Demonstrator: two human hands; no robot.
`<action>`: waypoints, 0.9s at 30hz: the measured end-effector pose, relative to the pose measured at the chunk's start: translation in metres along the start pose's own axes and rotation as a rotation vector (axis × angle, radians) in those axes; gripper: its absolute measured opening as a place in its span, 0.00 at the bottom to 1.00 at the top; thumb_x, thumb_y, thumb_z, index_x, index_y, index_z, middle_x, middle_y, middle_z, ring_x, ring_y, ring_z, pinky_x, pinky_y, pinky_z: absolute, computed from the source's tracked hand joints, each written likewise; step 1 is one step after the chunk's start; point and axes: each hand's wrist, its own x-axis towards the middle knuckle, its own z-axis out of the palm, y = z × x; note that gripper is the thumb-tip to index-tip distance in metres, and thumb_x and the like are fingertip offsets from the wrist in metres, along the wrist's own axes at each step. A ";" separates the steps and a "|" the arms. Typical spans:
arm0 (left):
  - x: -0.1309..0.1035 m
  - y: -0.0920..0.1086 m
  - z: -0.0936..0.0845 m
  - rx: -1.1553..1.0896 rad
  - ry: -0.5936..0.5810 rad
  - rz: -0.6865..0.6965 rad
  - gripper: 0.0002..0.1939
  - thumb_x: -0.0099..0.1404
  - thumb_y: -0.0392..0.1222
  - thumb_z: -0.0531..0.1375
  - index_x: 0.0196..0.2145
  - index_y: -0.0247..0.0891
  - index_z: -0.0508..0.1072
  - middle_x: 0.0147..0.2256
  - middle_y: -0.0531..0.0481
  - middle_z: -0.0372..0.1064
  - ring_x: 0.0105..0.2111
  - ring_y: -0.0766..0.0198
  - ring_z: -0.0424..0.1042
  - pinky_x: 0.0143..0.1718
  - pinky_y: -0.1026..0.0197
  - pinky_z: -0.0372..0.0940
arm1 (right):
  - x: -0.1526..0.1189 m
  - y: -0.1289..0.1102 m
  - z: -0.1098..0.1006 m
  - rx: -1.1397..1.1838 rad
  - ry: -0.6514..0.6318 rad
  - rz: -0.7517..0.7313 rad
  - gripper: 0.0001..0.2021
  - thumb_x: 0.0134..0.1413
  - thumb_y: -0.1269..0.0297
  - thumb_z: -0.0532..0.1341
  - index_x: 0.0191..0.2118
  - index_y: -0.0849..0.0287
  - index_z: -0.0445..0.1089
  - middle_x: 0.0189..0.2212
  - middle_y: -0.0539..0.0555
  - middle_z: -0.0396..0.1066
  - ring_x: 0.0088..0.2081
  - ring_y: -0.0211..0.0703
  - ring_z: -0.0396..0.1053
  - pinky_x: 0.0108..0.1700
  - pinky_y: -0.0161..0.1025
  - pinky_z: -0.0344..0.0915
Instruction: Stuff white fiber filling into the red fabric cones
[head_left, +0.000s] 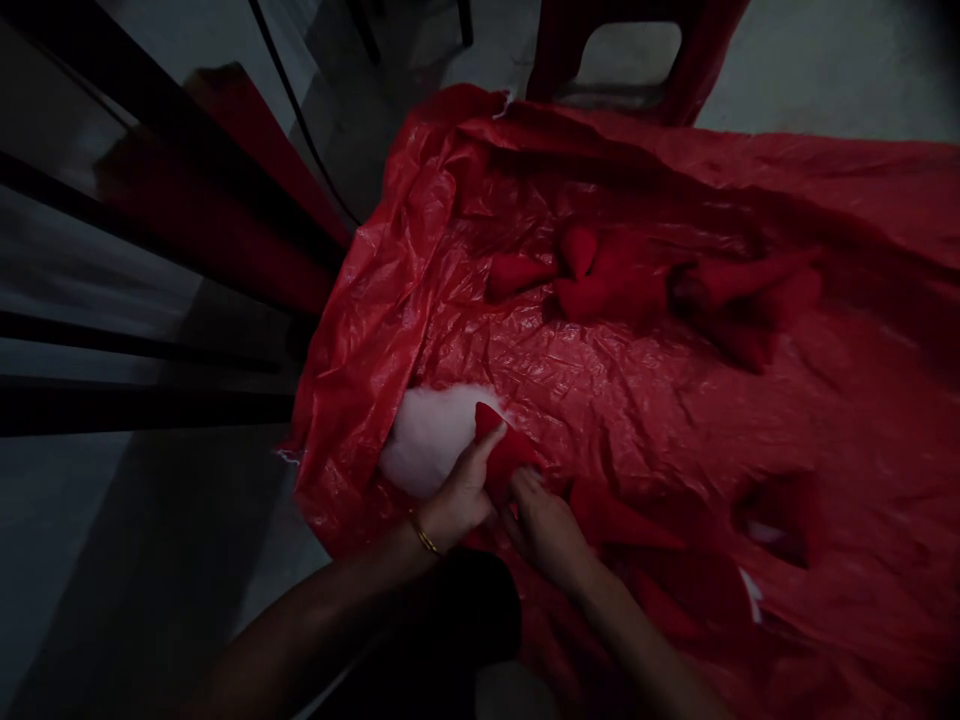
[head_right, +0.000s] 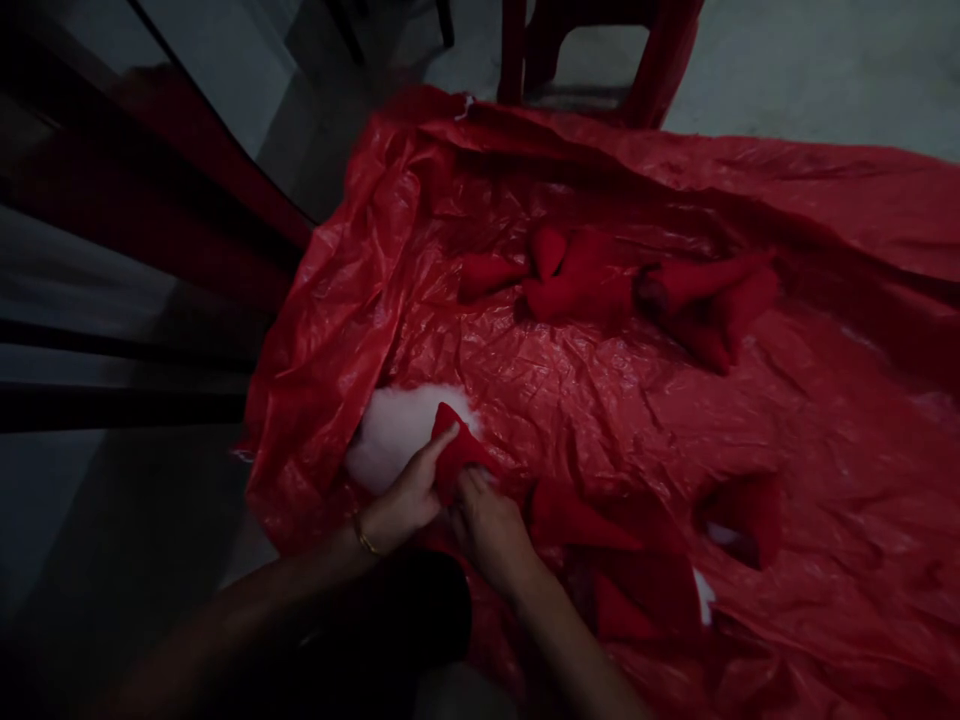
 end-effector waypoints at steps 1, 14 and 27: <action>0.005 0.006 -0.002 -0.017 0.024 -0.034 0.16 0.56 0.50 0.69 0.35 0.36 0.77 0.29 0.45 0.78 0.32 0.54 0.78 0.43 0.52 0.73 | -0.007 0.000 -0.005 0.039 0.060 -0.026 0.23 0.60 0.75 0.54 0.60 0.63 0.67 0.56 0.65 0.71 0.57 0.50 0.72 0.51 0.45 0.75; 0.009 0.002 0.008 -0.122 0.049 -0.154 0.11 0.62 0.46 0.65 0.33 0.34 0.78 0.28 0.45 0.78 0.34 0.55 0.79 0.43 0.56 0.73 | 0.001 -0.004 -0.001 -0.098 0.086 0.158 0.17 0.61 0.73 0.53 0.53 0.63 0.68 0.43 0.61 0.78 0.39 0.46 0.79 0.35 0.37 0.75; -0.003 -0.009 0.005 0.083 -0.105 -0.084 0.11 0.58 0.46 0.68 0.36 0.38 0.78 0.32 0.45 0.80 0.42 0.54 0.79 0.54 0.53 0.69 | -0.003 -0.003 -0.003 -0.347 -0.230 0.147 0.13 0.57 0.77 0.58 0.44 0.64 0.77 0.40 0.64 0.78 0.41 0.52 0.76 0.43 0.42 0.74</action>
